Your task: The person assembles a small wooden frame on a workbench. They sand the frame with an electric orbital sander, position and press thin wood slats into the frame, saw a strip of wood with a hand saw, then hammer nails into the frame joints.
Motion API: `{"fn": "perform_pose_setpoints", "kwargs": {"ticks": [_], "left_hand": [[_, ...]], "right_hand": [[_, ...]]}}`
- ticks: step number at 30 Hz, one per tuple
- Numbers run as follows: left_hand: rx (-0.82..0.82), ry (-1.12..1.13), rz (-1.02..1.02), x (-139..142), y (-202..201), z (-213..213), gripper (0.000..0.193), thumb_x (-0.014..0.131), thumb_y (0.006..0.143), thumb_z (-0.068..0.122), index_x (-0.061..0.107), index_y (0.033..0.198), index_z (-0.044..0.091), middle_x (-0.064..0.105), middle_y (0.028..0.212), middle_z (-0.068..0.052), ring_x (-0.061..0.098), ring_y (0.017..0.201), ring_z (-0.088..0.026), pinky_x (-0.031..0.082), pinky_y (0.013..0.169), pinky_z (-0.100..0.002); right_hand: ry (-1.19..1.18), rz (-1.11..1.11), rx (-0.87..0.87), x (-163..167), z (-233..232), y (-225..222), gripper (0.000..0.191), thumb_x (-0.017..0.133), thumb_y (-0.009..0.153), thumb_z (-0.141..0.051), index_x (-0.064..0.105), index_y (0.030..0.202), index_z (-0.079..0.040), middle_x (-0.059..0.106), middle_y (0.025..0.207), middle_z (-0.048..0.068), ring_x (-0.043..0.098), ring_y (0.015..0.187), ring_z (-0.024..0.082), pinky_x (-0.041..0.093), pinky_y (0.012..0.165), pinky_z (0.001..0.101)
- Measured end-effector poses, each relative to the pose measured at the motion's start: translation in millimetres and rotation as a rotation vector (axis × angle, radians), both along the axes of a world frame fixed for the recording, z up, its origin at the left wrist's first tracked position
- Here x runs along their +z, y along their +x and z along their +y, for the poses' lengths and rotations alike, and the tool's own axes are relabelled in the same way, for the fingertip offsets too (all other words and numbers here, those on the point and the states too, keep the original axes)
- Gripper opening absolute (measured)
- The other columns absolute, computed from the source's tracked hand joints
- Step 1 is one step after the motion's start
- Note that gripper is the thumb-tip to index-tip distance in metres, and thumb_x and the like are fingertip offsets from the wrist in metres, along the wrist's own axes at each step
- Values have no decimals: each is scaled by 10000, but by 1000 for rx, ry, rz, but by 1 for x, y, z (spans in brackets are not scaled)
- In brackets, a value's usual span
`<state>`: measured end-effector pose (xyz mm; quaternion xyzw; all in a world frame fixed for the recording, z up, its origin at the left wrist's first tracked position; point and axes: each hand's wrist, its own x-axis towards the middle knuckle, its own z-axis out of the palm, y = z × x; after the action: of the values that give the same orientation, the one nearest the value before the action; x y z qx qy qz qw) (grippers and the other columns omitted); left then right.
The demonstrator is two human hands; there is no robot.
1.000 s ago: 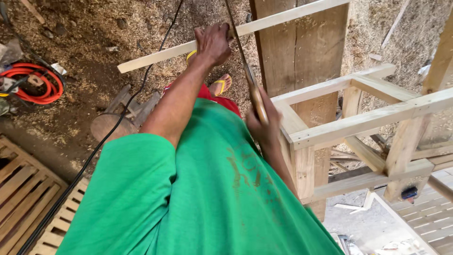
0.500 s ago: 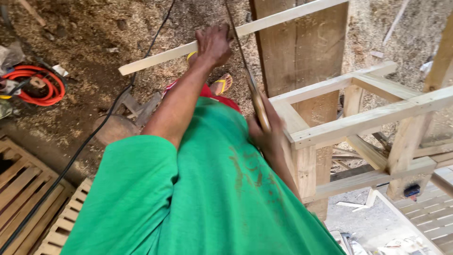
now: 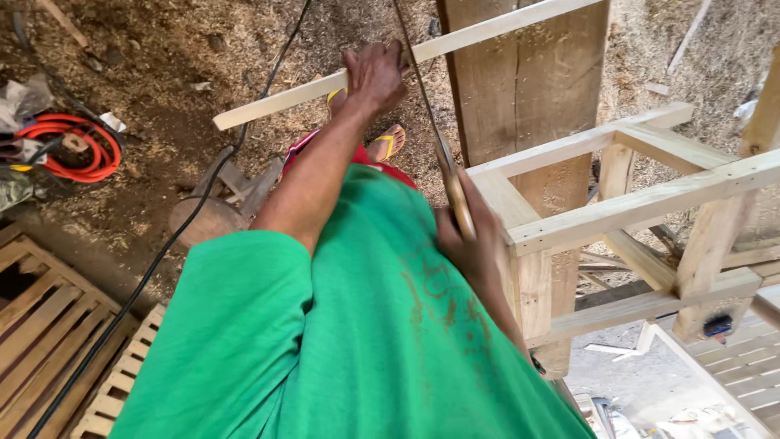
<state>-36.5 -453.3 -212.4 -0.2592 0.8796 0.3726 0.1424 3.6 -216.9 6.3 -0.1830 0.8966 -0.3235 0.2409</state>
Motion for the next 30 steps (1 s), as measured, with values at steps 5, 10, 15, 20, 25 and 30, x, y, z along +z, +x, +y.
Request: {"fn": "perform_pose_setpoints", "kwargs": {"ticks": [5,10,15,20,25,30], "left_hand": [[0,-35,16,3,-1,1,332,673,851,159,613,1175,122,623,1050,-155,558,1046,-310,289,907,-532],[-5,40,-39,7,0,4,378,671,805,119,628,1178,164,632,1064,-129,562,1075,-297,296,934,-516],[-23,-12,-12,-1,1,4,348,675,858,148,616,1201,132,630,1046,-164,570,1047,-313,283,938,-544],[2,-27,16,-3,2,7,325,650,864,115,625,1188,122,635,1056,-175,570,1060,-331,305,924,-546],[-2,30,-53,3,0,3,371,696,815,166,607,1173,134,624,1058,-154,562,1024,-308,307,898,-514],[-38,-9,-64,2,-5,-4,418,680,775,97,587,1181,131,632,1063,-129,567,1028,-281,314,894,-481]], "right_hand": [[-110,75,65,-43,-9,-9,638,614,794,34,595,1429,-36,742,908,137,725,677,211,565,646,321],[-214,167,63,-146,-75,-61,459,701,845,-10,660,1301,-41,735,963,190,744,824,358,586,725,431],[78,-94,-54,8,1,0,573,689,859,-29,621,1426,-73,743,944,167,766,852,204,586,737,332],[-114,-104,-25,-31,-11,-11,651,580,792,13,572,1439,-61,749,971,117,686,693,140,555,643,307],[-236,181,74,-144,-83,-66,489,682,840,-32,641,1327,-42,734,941,200,745,765,329,592,705,402],[-33,-76,-44,-28,10,-3,556,688,853,-52,616,1404,-56,744,907,173,787,814,262,598,737,380]]}}
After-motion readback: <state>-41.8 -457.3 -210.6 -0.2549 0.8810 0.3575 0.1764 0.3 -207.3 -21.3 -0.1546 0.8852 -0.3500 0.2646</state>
